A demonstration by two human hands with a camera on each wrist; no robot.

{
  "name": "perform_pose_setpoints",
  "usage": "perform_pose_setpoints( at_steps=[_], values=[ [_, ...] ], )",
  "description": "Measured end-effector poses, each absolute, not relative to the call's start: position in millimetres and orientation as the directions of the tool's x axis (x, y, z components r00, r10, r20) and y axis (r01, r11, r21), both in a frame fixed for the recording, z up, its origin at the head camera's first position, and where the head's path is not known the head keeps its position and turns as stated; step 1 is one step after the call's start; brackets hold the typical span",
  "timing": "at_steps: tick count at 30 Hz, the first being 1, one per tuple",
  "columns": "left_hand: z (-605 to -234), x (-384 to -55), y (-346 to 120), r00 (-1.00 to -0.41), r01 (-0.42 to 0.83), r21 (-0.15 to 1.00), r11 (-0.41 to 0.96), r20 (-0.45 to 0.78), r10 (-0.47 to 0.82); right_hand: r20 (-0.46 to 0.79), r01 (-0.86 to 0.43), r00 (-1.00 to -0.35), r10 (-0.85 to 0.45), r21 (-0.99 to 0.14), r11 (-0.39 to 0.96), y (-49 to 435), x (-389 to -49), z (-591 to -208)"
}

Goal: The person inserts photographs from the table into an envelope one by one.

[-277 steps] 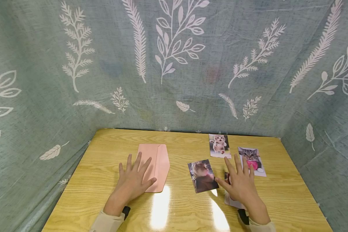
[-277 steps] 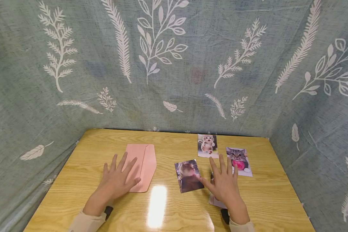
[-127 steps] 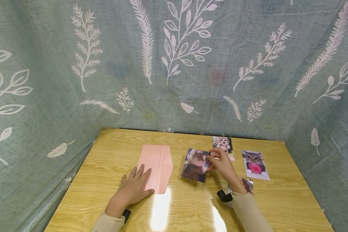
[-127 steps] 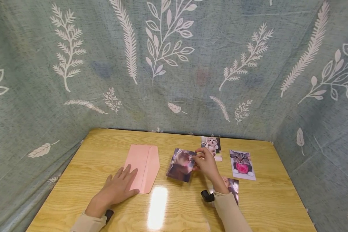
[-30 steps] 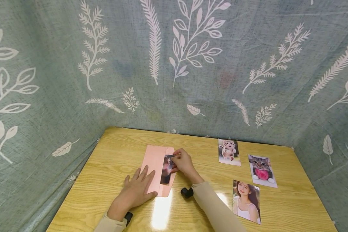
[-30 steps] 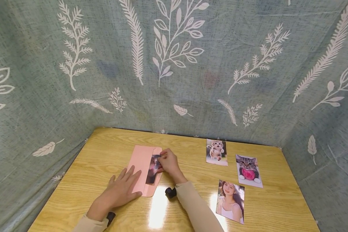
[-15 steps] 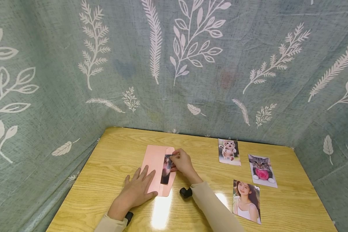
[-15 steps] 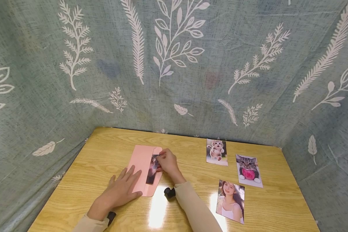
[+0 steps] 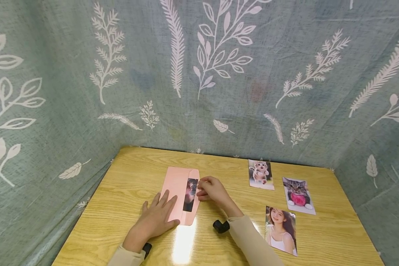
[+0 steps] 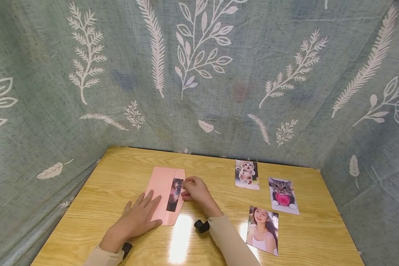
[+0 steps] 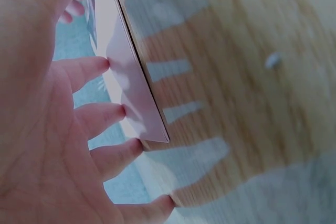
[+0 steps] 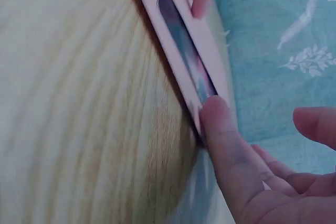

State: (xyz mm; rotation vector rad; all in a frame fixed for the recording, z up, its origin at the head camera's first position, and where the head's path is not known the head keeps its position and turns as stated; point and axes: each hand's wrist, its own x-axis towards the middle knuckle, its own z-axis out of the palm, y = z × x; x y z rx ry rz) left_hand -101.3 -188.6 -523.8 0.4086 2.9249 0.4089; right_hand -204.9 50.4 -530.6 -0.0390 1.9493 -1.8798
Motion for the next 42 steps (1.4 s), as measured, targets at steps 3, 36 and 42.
perform_pose_setpoints(
  at_steps=[3,36,42],
  values=[
    [-523.3,-101.7,-189.0,-0.950,0.246,0.294,0.924,-0.116,0.290,-0.288,0.287,-0.897,-0.337,-0.956,0.051,51.9,-201.4,-528.1],
    [-526.0,-101.2,-190.3,-0.951,0.242,0.285,0.928,-0.120,0.285,-0.313,0.376,-0.862,-0.398,-0.922,-0.089,34.5,-199.7,-536.2],
    [-528.3,-99.8,-190.2,-0.951,0.251,0.284,0.925,-0.105,0.290,-0.322,0.387,-0.859,-0.397,-0.917,-0.094,30.8,-195.6,-537.8]
  ],
)
